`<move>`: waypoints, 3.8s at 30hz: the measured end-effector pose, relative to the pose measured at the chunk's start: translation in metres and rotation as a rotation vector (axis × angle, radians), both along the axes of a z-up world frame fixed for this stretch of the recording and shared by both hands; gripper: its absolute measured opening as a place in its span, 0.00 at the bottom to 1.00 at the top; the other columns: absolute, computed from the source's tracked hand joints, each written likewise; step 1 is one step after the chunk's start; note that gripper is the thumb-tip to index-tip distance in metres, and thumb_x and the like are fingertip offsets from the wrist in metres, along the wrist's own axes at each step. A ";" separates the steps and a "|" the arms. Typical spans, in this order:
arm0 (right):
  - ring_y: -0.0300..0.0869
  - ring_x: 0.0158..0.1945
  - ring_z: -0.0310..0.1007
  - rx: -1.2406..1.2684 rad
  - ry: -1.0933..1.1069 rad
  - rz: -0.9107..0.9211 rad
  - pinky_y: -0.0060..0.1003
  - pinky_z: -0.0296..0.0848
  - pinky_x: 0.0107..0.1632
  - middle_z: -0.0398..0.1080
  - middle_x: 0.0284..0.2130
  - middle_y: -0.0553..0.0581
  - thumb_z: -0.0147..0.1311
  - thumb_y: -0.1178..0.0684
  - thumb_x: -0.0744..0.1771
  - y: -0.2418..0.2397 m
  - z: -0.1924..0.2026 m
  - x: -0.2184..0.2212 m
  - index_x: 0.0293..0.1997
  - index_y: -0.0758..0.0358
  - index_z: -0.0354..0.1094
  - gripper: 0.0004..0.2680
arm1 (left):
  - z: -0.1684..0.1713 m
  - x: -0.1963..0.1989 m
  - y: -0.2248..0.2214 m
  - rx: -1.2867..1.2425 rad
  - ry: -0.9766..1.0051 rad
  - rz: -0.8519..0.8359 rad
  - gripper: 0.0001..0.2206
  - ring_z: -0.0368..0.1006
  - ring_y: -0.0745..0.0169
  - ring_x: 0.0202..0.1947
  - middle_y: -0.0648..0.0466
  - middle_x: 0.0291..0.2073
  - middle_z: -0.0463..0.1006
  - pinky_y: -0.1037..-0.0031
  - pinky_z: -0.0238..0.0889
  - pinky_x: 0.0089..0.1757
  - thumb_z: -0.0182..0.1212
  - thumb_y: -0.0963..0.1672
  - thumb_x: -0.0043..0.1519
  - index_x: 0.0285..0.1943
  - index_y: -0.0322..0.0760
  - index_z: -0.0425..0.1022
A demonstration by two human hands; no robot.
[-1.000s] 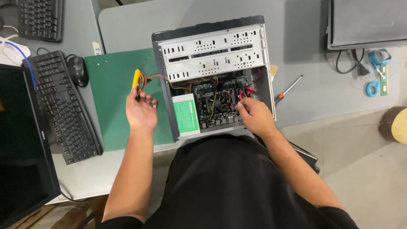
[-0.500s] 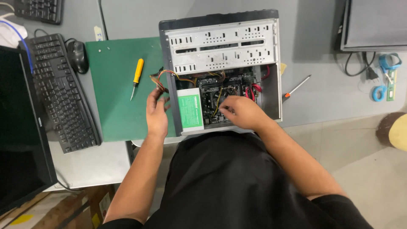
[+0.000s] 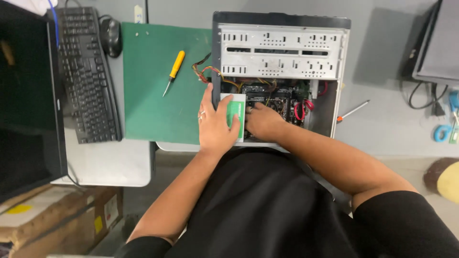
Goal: Cleaning the exterior of a computer case with a brush, removing the side panel with a screwdriver, and disconnecting internal cables and components.
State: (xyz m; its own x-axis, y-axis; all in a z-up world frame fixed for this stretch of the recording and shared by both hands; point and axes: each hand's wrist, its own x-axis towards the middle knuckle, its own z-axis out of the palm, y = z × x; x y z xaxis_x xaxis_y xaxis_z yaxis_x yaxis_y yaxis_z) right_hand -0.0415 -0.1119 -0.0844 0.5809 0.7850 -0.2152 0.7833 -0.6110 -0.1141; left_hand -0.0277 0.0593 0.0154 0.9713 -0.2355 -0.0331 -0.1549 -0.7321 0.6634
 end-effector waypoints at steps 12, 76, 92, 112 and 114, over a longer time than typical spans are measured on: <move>0.47 0.42 0.61 -0.124 0.114 -0.124 0.44 0.52 0.44 0.69 0.28 0.53 0.53 0.48 0.59 0.009 0.000 0.003 0.26 0.58 0.71 0.07 | 0.005 0.002 -0.002 0.077 0.056 -0.043 0.17 0.58 0.30 0.55 0.45 0.64 0.39 0.49 0.62 0.44 0.51 0.45 0.54 0.52 0.43 0.65; 0.41 0.43 0.61 -0.079 0.258 -0.186 0.47 0.46 0.54 0.69 0.25 0.49 0.53 0.50 0.58 0.003 0.020 0.000 0.25 0.57 0.71 0.04 | 0.009 0.003 -0.010 0.270 0.035 -0.092 0.15 0.60 0.35 0.55 0.41 0.63 0.41 0.52 0.65 0.43 0.47 0.45 0.56 0.52 0.44 0.62; 0.39 0.34 0.62 -0.066 0.138 -0.053 0.42 0.50 0.52 0.68 0.21 0.48 0.52 0.48 0.59 -0.002 -0.001 -0.001 0.24 0.55 0.69 0.06 | 0.000 0.003 -0.012 0.451 -0.014 -0.094 0.13 0.63 0.42 0.52 0.42 0.63 0.43 0.57 0.66 0.43 0.48 0.42 0.59 0.53 0.48 0.58; 0.44 0.36 0.70 0.755 -0.173 -0.825 0.38 0.61 0.46 0.70 0.25 0.48 0.53 0.50 0.63 -0.074 0.092 -0.042 0.23 0.54 0.67 0.06 | -0.006 0.004 -0.008 0.286 -0.165 -0.076 0.13 0.59 0.38 0.54 0.42 0.62 0.47 0.52 0.58 0.47 0.49 0.46 0.55 0.48 0.43 0.64; 0.47 0.33 0.70 0.778 -0.259 -0.921 0.39 0.63 0.43 0.70 0.24 0.50 0.53 0.53 0.63 -0.096 0.088 -0.063 0.22 0.56 0.66 0.06 | -0.006 0.001 -0.012 0.320 -0.294 -0.090 0.14 0.55 0.38 0.58 0.41 0.61 0.49 0.51 0.51 0.51 0.51 0.47 0.53 0.47 0.43 0.65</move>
State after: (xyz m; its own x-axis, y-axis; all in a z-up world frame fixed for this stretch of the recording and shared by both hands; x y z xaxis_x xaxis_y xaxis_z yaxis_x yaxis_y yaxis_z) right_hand -0.1047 -0.2077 0.0040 0.9411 -0.0720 0.3303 0.1505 -0.7858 -0.5999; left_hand -0.0263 0.0478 0.0090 0.9265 -0.3424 0.1562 -0.3755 -0.8686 0.3234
